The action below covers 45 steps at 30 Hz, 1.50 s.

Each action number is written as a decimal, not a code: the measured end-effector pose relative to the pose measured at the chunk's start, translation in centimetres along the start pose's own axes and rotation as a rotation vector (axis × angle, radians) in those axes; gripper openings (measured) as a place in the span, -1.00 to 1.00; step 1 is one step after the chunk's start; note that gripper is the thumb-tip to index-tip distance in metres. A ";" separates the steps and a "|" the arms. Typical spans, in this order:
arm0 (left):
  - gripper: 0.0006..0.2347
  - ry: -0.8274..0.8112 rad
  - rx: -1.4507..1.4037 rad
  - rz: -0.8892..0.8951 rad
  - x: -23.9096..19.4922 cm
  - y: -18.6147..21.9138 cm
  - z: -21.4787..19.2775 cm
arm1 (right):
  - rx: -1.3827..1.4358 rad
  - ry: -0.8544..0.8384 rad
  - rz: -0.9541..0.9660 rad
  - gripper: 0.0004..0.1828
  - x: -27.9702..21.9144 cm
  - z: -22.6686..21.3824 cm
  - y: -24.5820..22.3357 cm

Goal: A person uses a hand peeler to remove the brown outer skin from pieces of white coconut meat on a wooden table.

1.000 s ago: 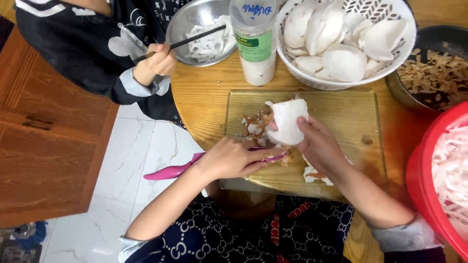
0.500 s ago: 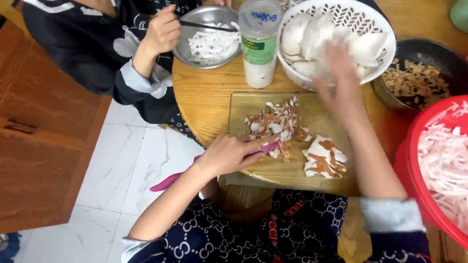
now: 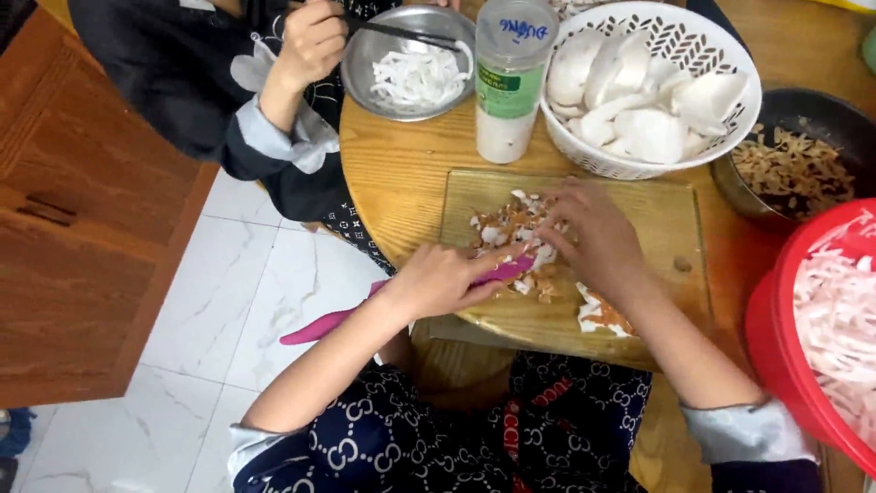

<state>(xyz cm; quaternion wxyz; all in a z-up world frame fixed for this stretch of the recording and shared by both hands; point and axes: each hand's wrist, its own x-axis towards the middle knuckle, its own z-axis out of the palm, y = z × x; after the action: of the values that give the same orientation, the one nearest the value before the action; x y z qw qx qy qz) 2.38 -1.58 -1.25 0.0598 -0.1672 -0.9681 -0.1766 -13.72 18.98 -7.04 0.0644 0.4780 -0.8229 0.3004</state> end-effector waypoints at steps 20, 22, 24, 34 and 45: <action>-0.47 -0.211 -0.088 -0.136 0.0 1.2 -2.1 | -0.561 0.343 -0.537 -0.72 0.4 0.0 -4.2; -0.47 -0.199 -0.058 -0.132 -0.1 1.0 -2.0 | -0.493 0.263 -0.445 -0.70 0.6 -0.5 -3.4; -0.46 -0.187 -0.030 -0.131 -0.2 0.8 -1.7 | -0.422 0.182 -0.356 -0.66 0.5 -0.2 -2.2; -0.46 -0.211 0.011 -0.109 0.1 0.7 -0.3 | -0.361 0.012 -0.171 -0.85 0.2 -0.1 1.5; -0.45 -0.120 -0.052 -0.071 -0.2 -0.3 1.4 | -0.129 -0.211 0.038 -0.38 -0.4 -3.4 -0.6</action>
<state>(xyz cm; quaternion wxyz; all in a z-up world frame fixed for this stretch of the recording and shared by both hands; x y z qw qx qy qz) 2.34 -1.38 -2.73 -0.0092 -0.1443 -0.9704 -0.1935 -13.62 20.98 -4.22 0.0025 0.4863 -0.8516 0.1958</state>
